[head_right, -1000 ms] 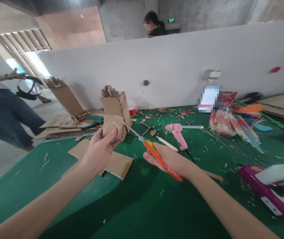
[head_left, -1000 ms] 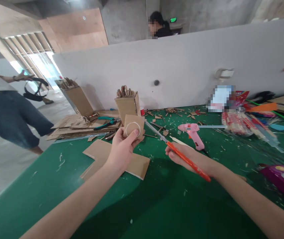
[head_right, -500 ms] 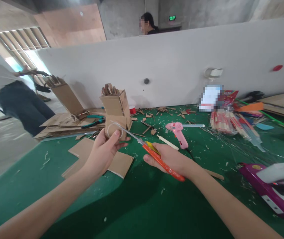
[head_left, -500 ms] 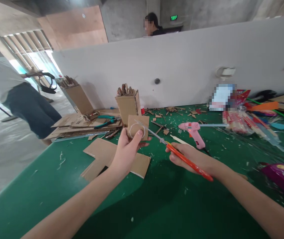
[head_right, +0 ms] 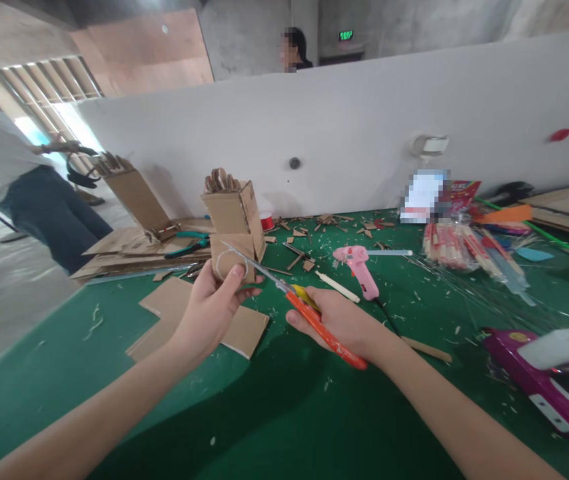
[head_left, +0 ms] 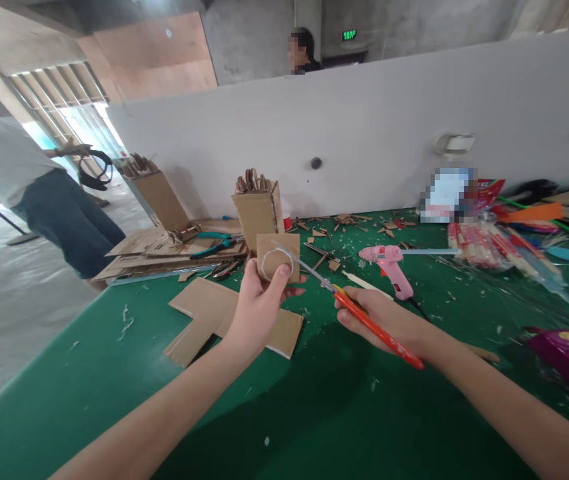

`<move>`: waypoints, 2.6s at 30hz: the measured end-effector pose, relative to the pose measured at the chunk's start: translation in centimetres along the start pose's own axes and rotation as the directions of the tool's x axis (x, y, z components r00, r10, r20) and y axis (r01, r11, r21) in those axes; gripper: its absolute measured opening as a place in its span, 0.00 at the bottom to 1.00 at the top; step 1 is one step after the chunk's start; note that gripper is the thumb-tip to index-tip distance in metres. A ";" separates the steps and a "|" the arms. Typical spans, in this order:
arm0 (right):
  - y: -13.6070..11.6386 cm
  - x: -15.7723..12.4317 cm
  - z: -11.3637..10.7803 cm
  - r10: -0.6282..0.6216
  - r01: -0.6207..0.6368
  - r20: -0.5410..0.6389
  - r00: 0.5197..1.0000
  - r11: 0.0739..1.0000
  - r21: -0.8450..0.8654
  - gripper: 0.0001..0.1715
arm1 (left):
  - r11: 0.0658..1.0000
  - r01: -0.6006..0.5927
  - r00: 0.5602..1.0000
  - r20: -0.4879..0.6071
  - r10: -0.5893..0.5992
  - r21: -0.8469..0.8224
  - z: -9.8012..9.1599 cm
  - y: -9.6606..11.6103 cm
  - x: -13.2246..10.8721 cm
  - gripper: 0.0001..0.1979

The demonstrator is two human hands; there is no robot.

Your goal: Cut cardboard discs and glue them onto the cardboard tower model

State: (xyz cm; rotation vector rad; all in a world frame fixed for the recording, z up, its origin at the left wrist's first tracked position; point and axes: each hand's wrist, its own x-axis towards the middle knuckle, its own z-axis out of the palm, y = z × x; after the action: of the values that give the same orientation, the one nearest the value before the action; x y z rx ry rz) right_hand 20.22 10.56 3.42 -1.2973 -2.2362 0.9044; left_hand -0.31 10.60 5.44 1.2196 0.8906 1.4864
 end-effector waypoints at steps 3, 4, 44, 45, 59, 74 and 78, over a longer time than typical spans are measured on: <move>-0.2 0.1 0.2 0.025 -0.027 -0.034 0.999 0.998 -0.055 0.18 | 1.000 -0.004 1.000 0.000 0.004 0.027 0.0 0.0 0.0 0.12; -0.3 0.2 0.2 0.029 -0.032 -0.044 0.999 0.997 -0.068 0.18 | 1.000 -0.004 1.000 0.002 0.004 0.029 0.0 0.0 0.0 0.12; -0.7 -0.4 0.6 -0.124 0.122 -0.025 0.992 0.990 -0.065 0.18 | 0.958 -0.056 0.986 0.166 0.010 0.280 -0.9 1.6 0.7 0.11; -0.7 -0.3 0.7 -0.111 0.107 -0.044 0.993 0.991 -0.078 0.18 | 0.957 -0.054 0.985 0.171 0.005 0.284 -0.9 1.7 0.7 0.11; -0.4 -0.5 1.0 -0.092 0.090 -0.050 0.995 0.995 -0.048 0.21 | 0.970 -0.057 0.968 0.251 -0.005 0.238 -1.4 1.9 0.9 0.12; -0.7 -0.4 1.6 -0.157 0.146 -0.132 0.979 0.985 -0.095 0.26 | 0.929 -0.072 0.952 0.304 -0.045 0.363 -1.3 3.5 1.0 0.11; -0.4 -0.4 1.5 -0.160 0.157 -0.090 0.983 0.987 -0.034 0.25 | 0.923 -0.084 0.942 0.331 -0.050 0.377 -1.9 3.3 1.4 0.11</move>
State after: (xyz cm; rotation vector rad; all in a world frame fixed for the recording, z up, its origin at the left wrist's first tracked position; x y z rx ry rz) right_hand 19.25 9.59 2.64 -1.1293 -2.2494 0.7439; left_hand -2.97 11.15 8.47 1.7161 0.9646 1.0919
